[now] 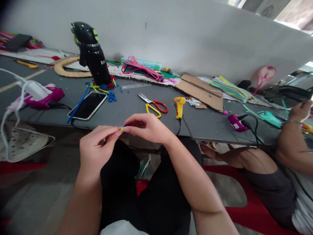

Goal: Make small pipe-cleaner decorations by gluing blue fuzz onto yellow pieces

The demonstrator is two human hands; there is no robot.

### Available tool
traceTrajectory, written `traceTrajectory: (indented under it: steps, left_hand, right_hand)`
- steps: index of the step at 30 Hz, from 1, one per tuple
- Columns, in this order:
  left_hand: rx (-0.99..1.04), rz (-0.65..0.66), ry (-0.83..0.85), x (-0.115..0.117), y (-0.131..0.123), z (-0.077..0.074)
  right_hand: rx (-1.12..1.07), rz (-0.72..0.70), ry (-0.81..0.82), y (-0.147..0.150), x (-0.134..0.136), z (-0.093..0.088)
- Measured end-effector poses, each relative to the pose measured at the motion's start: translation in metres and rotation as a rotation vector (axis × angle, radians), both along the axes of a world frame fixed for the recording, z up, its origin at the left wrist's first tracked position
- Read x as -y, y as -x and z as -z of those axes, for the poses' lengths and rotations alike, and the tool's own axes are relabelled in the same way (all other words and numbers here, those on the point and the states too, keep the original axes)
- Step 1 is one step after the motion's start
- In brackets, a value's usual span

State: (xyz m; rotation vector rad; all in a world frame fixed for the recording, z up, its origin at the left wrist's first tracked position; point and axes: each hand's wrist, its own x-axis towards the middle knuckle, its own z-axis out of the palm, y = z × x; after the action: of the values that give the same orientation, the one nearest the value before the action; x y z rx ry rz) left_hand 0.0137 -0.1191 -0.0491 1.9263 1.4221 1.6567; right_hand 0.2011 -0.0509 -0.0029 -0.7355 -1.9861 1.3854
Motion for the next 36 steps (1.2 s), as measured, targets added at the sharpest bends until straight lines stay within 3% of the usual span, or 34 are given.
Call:
traceTrajectory:
  steps: [18,36]
  left_hand:
    - [0.026,0.017,0.014,-0.0002,0.0007,0.0013]
    - [0.069,0.022,0.112,0.0021,-0.0005,-0.0014]
  right_hand:
    - [-0.029,0.006,0.058,-0.0013,-0.003,0.0025]
    - [-0.037,-0.004,-0.036,0.0033,0.0013,0.0034]
